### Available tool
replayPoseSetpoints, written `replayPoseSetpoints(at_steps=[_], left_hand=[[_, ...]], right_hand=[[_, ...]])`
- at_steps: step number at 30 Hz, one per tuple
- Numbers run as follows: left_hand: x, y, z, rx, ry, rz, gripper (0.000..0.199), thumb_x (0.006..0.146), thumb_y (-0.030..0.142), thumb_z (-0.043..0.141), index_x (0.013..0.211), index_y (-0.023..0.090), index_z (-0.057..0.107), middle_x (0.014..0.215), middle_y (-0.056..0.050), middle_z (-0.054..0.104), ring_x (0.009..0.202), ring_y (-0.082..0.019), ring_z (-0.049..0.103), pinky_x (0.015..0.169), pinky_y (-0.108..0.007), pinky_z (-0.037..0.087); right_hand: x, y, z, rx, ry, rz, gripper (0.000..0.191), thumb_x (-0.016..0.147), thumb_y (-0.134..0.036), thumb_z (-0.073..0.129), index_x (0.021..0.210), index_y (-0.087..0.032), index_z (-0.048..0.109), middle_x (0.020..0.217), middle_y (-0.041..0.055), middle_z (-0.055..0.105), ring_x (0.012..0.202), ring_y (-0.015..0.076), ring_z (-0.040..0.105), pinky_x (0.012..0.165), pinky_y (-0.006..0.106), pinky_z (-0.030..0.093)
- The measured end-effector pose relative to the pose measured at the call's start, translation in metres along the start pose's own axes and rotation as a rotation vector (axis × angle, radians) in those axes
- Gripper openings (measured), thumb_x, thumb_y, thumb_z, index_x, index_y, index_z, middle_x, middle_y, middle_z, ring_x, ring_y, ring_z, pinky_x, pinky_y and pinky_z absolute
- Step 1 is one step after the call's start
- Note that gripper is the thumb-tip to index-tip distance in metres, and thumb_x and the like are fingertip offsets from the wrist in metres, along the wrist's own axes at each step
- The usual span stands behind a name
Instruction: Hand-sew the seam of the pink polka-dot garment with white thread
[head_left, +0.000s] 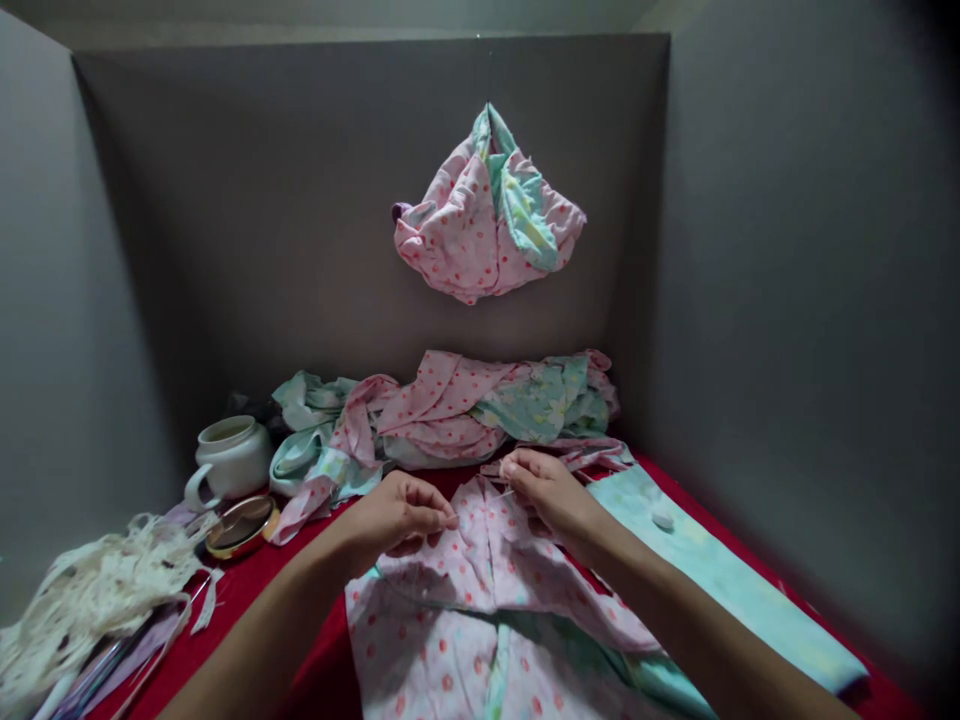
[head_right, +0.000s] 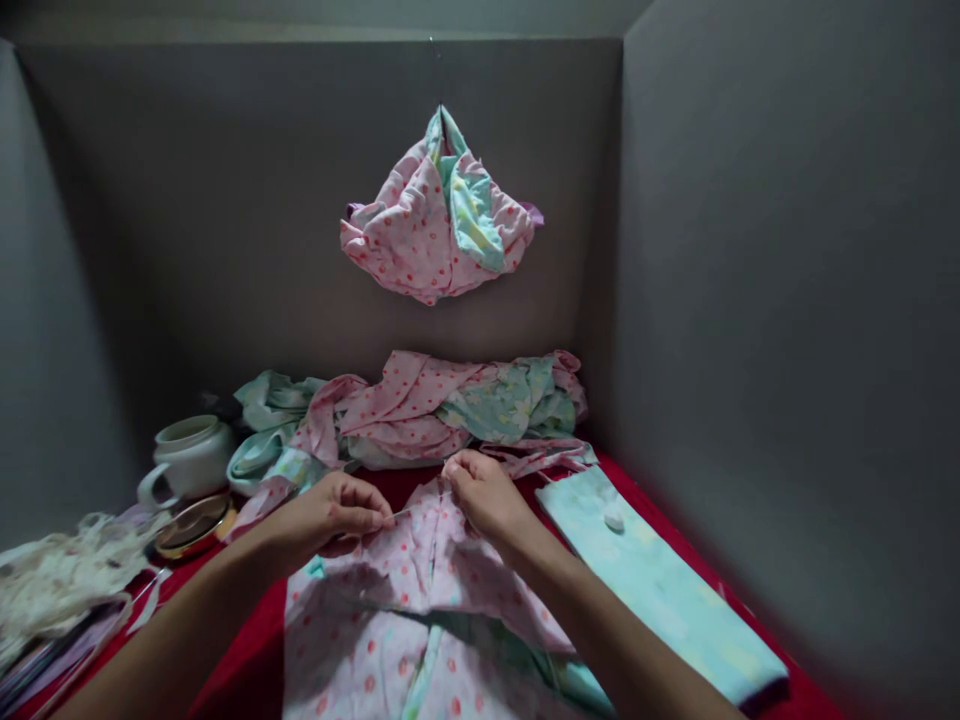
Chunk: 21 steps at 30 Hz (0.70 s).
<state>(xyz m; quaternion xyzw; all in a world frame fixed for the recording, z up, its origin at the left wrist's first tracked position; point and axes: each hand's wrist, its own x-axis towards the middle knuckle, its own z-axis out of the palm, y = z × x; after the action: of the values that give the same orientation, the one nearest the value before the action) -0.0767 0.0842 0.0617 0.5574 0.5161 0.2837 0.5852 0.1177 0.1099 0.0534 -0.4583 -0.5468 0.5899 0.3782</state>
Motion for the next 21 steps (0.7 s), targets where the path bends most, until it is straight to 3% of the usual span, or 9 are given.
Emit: replayPoseSetpoints(at_steps=[11, 21], left_hand=[[0.005, -0.004, -0.003, -0.007, 0.020, -0.020, 0.017, 0.055, 0.025, 0.062, 0.064, 0.011, 0.064, 0.045, 0.001, 0.056, 0.030, -0.003, 0.029, 0.034, -0.020, 0.011], [0.004, -0.003, -0.003, 0.024, 0.000, -0.045, 0.017, 0.055, 0.026, 0.062, 0.063, 0.011, 0.063, 0.048, 0.000, 0.058, 0.029, -0.003, 0.029, 0.033, -0.020, 0.012]], right_hand=[[0.000, -0.024, -0.034, 0.162, 0.129, -0.112, 0.031, 0.064, -0.042, 0.060, 0.071, -0.021, 0.038, 0.043, -0.0139, 0.020, 0.035, 0.0026, 0.013, 0.033, 0.014, 0.011], [-0.015, -0.046, -0.057, 0.250, 0.219, -0.206, 0.033, 0.064, -0.035, 0.067, 0.069, -0.020, 0.038, 0.047, -0.0128, 0.021, 0.038, 0.0017, 0.012, 0.033, 0.013, 0.012]])
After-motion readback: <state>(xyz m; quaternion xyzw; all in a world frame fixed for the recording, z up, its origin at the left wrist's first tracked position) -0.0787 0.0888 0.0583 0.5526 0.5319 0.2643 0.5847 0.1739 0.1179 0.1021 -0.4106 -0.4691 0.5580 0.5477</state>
